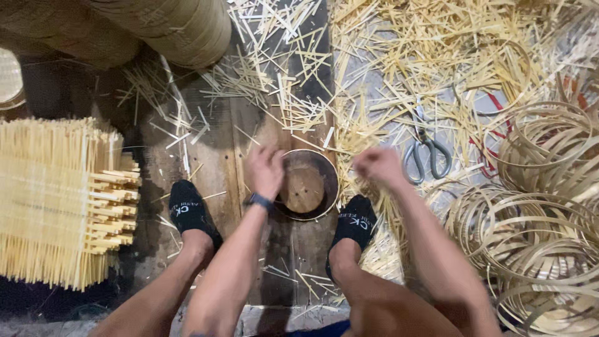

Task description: The person constructs bamboo trays by weaving thin strips into a square base, attaching a circular wooden rim with more strips, and trimming the excess with shears.

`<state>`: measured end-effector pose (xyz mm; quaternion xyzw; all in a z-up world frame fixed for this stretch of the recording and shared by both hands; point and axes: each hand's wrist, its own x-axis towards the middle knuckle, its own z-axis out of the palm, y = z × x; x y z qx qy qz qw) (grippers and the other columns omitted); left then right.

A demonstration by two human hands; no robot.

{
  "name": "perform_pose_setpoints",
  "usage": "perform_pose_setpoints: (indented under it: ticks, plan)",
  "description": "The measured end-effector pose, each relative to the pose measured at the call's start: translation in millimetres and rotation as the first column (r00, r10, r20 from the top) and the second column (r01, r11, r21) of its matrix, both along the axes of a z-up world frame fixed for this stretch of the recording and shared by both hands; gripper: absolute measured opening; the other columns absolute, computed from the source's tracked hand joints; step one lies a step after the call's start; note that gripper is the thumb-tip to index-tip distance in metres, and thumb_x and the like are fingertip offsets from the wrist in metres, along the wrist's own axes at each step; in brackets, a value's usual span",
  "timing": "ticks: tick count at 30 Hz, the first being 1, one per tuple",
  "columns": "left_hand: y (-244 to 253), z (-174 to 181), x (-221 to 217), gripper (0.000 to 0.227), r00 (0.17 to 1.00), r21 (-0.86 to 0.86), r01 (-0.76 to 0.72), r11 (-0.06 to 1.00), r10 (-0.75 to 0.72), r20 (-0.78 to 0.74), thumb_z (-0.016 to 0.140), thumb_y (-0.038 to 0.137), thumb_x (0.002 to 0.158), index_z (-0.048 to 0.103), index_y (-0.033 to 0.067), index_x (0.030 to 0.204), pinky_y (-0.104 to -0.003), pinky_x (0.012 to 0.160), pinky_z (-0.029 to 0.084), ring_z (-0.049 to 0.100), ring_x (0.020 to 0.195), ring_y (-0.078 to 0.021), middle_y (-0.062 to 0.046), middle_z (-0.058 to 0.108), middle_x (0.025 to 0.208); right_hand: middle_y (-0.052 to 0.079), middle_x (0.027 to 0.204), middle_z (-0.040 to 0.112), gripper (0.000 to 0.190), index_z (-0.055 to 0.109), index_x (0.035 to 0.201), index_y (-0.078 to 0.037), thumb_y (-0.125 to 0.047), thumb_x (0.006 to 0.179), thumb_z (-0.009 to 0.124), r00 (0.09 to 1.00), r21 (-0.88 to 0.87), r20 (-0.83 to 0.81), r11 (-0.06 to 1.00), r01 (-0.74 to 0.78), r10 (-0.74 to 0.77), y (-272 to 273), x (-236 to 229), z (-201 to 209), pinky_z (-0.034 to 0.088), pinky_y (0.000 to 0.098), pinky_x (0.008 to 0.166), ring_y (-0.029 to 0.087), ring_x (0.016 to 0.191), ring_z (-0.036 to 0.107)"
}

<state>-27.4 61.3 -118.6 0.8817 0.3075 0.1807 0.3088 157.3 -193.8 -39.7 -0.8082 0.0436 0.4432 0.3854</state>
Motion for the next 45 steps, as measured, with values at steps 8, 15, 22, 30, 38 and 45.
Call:
perform_pose_setpoints:
  ticks: [8, 15, 22, 30, 38, 45]
  plan:
    - [23.1, -12.9, -47.8, 0.037, 0.918, -0.671, -0.328, 0.665, 0.058, -0.392, 0.089, 0.022, 0.080, 0.077, 0.0041, 0.110, -0.030, 0.065, 0.052, 0.062, 0.071, -0.0123, -0.007, 0.074, 0.086, 0.011, 0.112, 0.077, 0.041, 0.048, 0.124, 0.000, -0.016, 0.093, 0.069, 0.824, 0.433, 0.282, 0.832, 0.347, -0.491, -21.6, 47.4, 63.7, 0.066, 0.0428, 0.073, 0.025, 0.091, 0.077]
    - [25.7, -22.0, -36.6, 0.028, 0.901, -0.770, -0.419, 0.482, 0.116, -0.418, 0.088, 0.009, 0.078, 0.079, -0.0023, 0.102, -0.028, 0.067, 0.056, 0.068, 0.072, -0.0118, -0.008, 0.079, 0.088, 0.017, 0.080, 0.074, 0.020, 0.073, 0.099, 0.010, -0.007, 0.089, 0.070, 0.994, 0.183, -0.008, 0.977, 0.107, -0.107, 0.0, -80.5, -40.7, 0.057, 0.0336, 0.056, 0.020, 0.062, 0.071]
    - [18.3, -0.2, -35.9, 0.028, 0.889, -0.757, -0.455, 0.470, 0.190, -0.417, 0.083, 0.010, 0.082, 0.077, -0.0027, 0.107, -0.031, 0.075, 0.057, 0.070, 0.081, -0.0172, -0.012, 0.078, 0.096, 0.009, 0.074, 0.069, 0.009, 0.070, 0.092, 0.003, -0.006, 0.090, 0.071, 0.951, 0.268, -0.160, 0.916, 0.299, -0.264, 1.3, -82.1, -33.2, 0.052, 0.0283, 0.053, 0.015, 0.058, 0.064]
    - [-61.5, 43.0, -85.8, 0.030, 0.927, -0.946, -0.201, -0.253, 0.264, -0.268, 0.063, 0.015, 0.096, 0.064, -0.0004, 0.121, -0.044, 0.087, 0.063, 0.073, 0.100, -0.0265, -0.013, 0.073, 0.116, 0.018, 0.079, 0.073, 0.019, 0.065, 0.081, 0.002, -0.011, 0.092, 0.072, 0.892, 0.178, -0.380, 0.927, 0.331, -0.245, 11.0, -118.0, -42.4, 0.064, 0.0361, 0.059, 0.024, 0.066, 0.075]
    - [-81.6, -2.5, -79.3, 0.019, 0.855, -0.904, -0.427, 0.033, 0.340, -0.391, 0.068, 0.014, 0.097, 0.069, -0.0035, 0.104, -0.042, 0.070, 0.065, 0.072, 0.077, -0.0257, -0.012, 0.074, 0.093, 0.014, 0.071, 0.074, 0.021, 0.066, 0.078, 0.004, -0.010, 0.090, 0.074, 0.878, 0.157, -0.363, 0.908, 0.388, -0.313, 21.2, -120.2, -49.9, 0.064, 0.0370, 0.056, 0.025, 0.062, 0.074]
    - [-14.9, 101.7, -62.8, 0.036, 0.975, -0.482, -0.011, 0.876, -0.097, -0.199, 0.074, 0.022, 0.091, 0.074, 0.0102, 0.124, -0.039, 0.071, 0.056, 0.068, 0.078, -0.0255, -0.013, 0.075, 0.088, 0.012, 0.121, 0.058, 0.086, 0.035, 0.145, -0.005, -0.036, 0.079, 0.079, 0.991, 0.423, -0.047, 0.896, 0.136, -0.128, 34.7, -87.3, 38.7, 0.062, 0.0343, 0.075, 0.021, 0.097, 0.069]
